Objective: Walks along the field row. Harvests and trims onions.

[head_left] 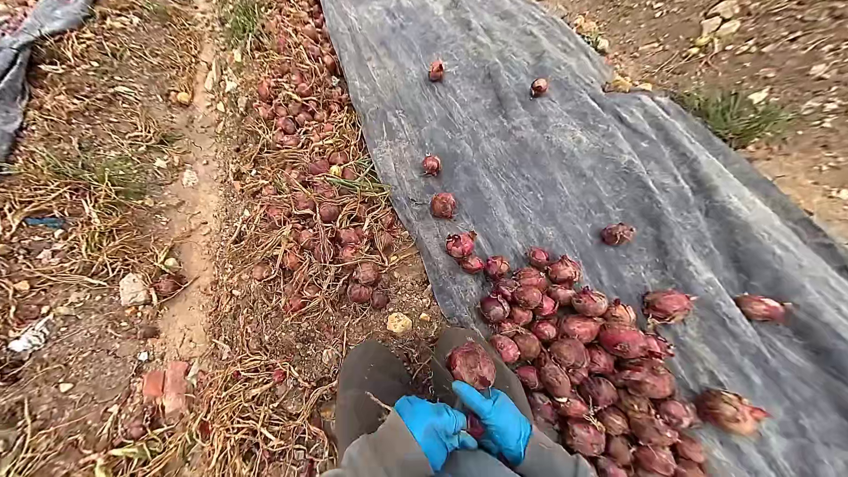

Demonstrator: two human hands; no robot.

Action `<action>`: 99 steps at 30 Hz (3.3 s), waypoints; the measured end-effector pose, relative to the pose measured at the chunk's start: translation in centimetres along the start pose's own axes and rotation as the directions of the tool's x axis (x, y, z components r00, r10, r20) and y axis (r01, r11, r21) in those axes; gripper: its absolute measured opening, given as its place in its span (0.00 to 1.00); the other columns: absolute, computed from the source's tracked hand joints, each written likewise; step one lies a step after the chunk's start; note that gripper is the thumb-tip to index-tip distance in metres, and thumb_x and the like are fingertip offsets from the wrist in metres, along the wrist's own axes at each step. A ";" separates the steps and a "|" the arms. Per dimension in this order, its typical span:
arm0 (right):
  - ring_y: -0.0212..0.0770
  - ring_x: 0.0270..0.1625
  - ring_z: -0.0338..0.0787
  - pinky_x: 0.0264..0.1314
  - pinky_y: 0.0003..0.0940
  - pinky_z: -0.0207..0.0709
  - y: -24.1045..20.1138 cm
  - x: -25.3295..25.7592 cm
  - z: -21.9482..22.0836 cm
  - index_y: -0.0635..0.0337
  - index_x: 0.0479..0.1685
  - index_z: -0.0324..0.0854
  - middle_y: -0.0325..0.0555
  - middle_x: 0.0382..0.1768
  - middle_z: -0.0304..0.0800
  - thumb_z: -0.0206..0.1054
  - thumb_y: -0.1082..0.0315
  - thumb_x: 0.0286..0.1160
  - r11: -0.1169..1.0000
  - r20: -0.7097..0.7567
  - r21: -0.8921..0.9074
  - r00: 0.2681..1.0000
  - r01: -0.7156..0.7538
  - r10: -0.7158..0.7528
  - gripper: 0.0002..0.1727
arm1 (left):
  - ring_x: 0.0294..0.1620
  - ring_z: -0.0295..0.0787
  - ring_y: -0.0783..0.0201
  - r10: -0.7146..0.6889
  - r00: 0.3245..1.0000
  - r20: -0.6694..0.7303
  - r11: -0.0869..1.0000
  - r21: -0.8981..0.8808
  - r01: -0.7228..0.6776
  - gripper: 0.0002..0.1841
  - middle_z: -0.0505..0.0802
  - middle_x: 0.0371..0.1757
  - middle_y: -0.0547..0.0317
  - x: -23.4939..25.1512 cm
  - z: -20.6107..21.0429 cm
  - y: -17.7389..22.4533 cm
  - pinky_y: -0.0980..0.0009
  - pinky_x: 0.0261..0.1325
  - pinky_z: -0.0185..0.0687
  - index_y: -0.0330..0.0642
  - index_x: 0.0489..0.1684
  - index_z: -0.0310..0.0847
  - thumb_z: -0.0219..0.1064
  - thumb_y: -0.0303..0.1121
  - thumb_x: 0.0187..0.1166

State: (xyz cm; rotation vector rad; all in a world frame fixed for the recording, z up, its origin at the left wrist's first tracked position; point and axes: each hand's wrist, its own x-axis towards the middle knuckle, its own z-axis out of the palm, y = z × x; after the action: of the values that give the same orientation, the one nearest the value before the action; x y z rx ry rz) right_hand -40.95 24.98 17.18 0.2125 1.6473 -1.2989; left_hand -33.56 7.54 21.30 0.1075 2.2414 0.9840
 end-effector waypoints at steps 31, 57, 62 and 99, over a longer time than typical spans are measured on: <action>0.36 0.16 0.72 0.22 0.36 0.72 -4.8 1.9 -1.3 0.56 0.37 0.82 0.39 0.17 0.73 0.50 0.31 0.85 0.968 -0.018 -0.251 0.999 -0.032 0.028 0.35 | 0.49 0.94 0.54 -0.494 0.808 -0.322 0.811 -0.505 0.295 0.21 0.96 0.42 0.48 0.2 -0.4 -3.7 0.50 0.62 0.85 0.37 0.47 0.92 0.77 0.48 0.73; 0.28 0.10 0.69 0.14 0.30 0.69 -4.2 1.4 -6.5 0.50 0.36 0.92 0.29 0.11 0.74 0.55 0.44 0.82 0.971 -0.384 -0.152 0.895 0.183 -0.228 0.25 | 0.72 0.87 0.45 -0.601 0.784 -0.155 0.789 0.041 0.613 0.26 0.92 0.67 0.48 8.0 -10.3 -14.2 0.38 0.75 0.76 0.49 0.66 0.88 0.55 0.58 0.90; 0.32 0.08 0.68 0.09 0.30 0.66 -8.3 2.9 -9.1 0.53 0.47 0.93 0.35 0.10 0.76 0.53 0.49 0.92 0.992 -0.556 -0.008 0.824 0.127 -0.110 0.24 | 0.73 0.84 0.37 -0.648 0.730 -0.216 0.691 0.238 0.683 0.39 0.81 0.81 0.42 17.3 -12.4 -27.6 0.32 0.66 0.82 0.71 0.88 0.69 0.71 0.30 0.73; 0.38 0.51 0.91 0.60 0.47 0.82 -5.6 -2.8 0.9 0.54 0.52 0.91 0.45 0.44 0.94 0.49 0.38 0.89 0.836 0.030 -0.413 0.923 0.361 -0.384 0.32 | 0.75 0.83 0.58 -0.539 0.594 -0.597 0.802 -0.579 0.147 0.53 0.89 0.72 0.58 -6.8 -2.0 -5.2 0.49 0.78 0.78 0.51 0.82 0.75 0.86 0.62 0.46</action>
State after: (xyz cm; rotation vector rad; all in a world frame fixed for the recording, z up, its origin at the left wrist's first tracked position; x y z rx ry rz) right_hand -42.65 23.16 22.98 -0.3528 2.0375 -1.1915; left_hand -28.62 0.33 22.46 -1.1454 2.4450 1.4891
